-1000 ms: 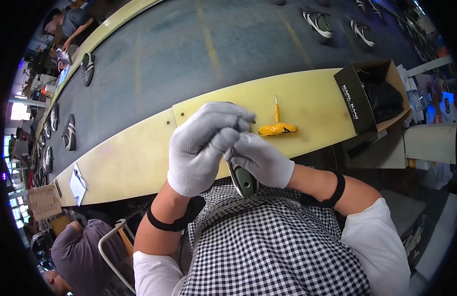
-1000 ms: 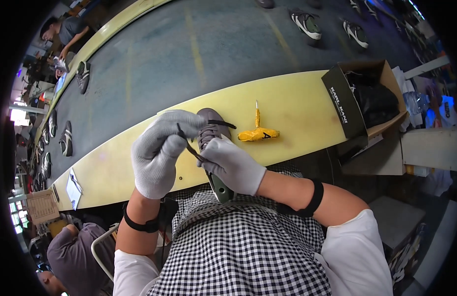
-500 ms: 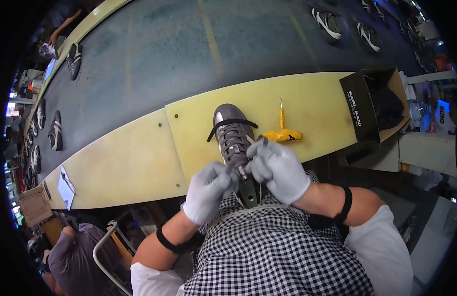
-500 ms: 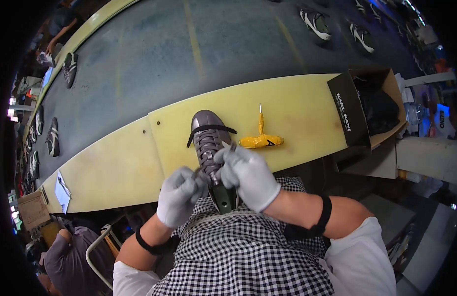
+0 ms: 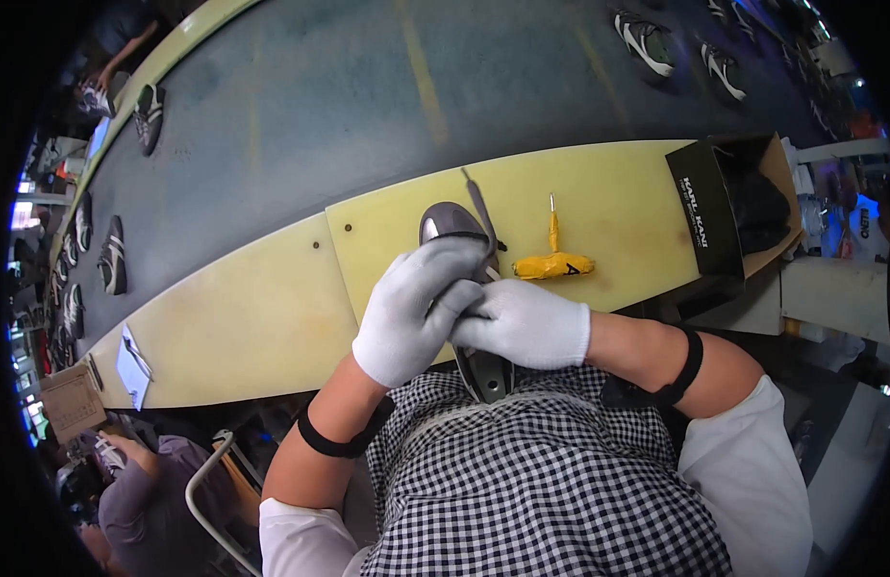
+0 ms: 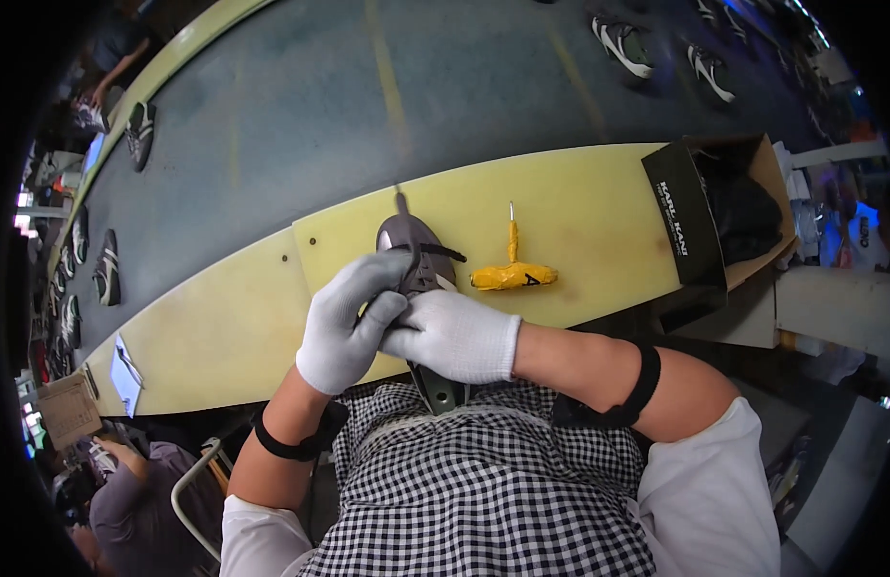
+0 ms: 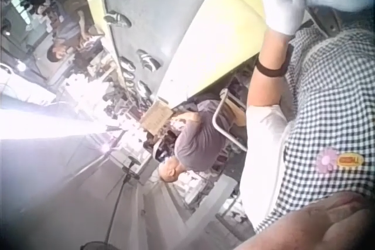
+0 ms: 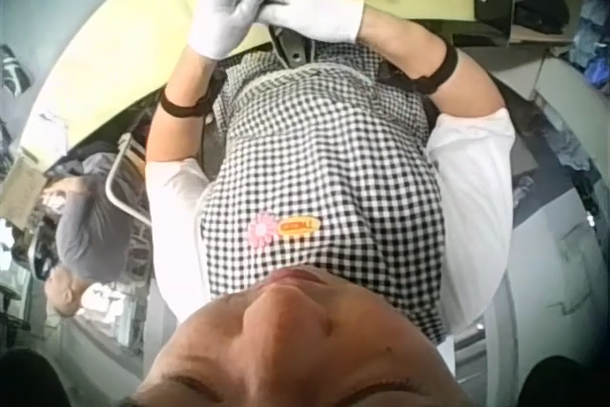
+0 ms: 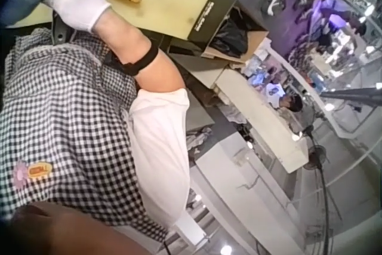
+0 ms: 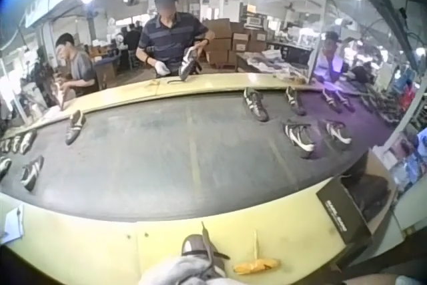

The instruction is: Lacing and performing quality inspections on shoes on an assembly line.

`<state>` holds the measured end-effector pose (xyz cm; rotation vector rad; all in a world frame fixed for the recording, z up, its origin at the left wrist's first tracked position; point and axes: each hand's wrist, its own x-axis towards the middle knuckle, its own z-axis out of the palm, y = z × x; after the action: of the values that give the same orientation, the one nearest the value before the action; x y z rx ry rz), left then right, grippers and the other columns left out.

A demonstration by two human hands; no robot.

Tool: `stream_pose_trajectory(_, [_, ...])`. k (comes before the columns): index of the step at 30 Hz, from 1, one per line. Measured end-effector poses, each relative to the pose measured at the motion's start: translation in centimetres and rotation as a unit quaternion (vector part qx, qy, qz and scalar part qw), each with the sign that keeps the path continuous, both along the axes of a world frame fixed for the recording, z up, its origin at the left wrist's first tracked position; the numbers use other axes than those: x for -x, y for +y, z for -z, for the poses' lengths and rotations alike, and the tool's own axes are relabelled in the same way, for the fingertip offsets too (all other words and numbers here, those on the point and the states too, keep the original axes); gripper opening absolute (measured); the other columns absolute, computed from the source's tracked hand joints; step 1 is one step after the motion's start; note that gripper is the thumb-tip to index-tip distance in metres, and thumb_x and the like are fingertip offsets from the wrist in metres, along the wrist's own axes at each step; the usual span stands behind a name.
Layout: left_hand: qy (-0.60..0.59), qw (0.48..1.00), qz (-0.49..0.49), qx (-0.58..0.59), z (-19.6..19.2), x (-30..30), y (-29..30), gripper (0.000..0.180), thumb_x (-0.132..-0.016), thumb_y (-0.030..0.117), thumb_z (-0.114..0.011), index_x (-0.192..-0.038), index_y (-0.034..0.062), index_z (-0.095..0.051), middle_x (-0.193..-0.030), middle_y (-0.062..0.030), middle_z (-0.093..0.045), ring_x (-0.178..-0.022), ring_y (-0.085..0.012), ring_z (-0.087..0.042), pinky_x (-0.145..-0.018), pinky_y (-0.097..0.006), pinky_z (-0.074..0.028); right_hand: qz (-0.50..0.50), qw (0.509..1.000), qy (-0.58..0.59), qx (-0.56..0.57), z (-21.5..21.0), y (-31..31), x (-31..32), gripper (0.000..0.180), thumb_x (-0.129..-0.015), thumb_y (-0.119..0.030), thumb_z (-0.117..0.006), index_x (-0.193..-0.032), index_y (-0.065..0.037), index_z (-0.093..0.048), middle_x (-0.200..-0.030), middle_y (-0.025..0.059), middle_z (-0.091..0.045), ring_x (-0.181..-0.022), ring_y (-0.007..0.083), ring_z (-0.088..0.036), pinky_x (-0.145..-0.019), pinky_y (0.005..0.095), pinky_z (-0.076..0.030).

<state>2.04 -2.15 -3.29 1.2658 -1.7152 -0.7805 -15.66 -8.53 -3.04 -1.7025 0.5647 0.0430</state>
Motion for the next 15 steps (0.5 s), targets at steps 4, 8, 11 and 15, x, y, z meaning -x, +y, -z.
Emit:
stream_pose_trajectory(4, [0.033, 0.961, -0.095, -0.258, -1.2, 0.6, 3.1, 0.031, -0.098, 0.011, -0.054, -0.126, -0.0005, -0.060, -0.093, -0.0125, -0.071, -0.080, -0.0192, -0.068, -0.074, -0.031, -0.055, 0.151, 0.986, -0.061, -0.030, 1.0, 0.3, 0.9, 0.029, -0.098, -0.027, -0.056, -0.096, -0.002, -0.068, -0.087, 0.0170, -0.069, -0.083, 0.0351, -0.067, -0.076, 0.0437, -0.051])
stream_pose_trajectory(8, [0.132, 0.881, -0.090, -0.445, 0.3, 1.8, 4.5, 0.025, -0.093, 0.007, -0.060, -0.114, -0.0056, -0.063, -0.088, -0.0113, -0.072, -0.073, -0.0134, -0.066, -0.065, -0.029, -0.052, 0.097, 0.973, -0.143, 0.151, 1.9, 0.1, 0.6, 0.029, -0.099, -0.026, -0.052, -0.098, -0.003, -0.069, -0.090, 0.0169, -0.070, -0.083, 0.0311, -0.068, -0.076, 0.0394, -0.051])
stream_pose_trajectory(11, [-0.115, 0.963, -0.155, -0.187, 2.3, 2.9, 3.1, 0.008, -0.085, -0.003, -0.060, -0.087, -0.0063, -0.067, -0.076, -0.0067, -0.070, -0.070, -0.0115, -0.063, -0.064, -0.029, -0.050, 0.143, 0.976, -0.113, 0.117, 2.6, 0.1, 0.1, 0.028, -0.097, -0.024, -0.052, -0.093, -0.003, -0.069, -0.084, 0.0163, -0.068, -0.081, 0.0318, -0.067, -0.076, 0.0418, -0.051])
stream_pose_trajectory(15, [0.100, 0.965, -0.091, -0.226, 3.3, 2.0, 3.0, 0.010, -0.090, -0.002, -0.057, -0.096, -0.0046, -0.064, -0.084, -0.0053, -0.067, -0.075, -0.0112, -0.060, -0.068, -0.028, -0.050, 0.154, 0.966, -0.191, 0.078, 3.6, 0.2, 0.5, 0.028, -0.097, -0.023, -0.054, -0.089, -0.001, -0.070, -0.082, 0.0156, -0.069, -0.082, 0.0297, -0.066, -0.077, 0.0394, -0.051])
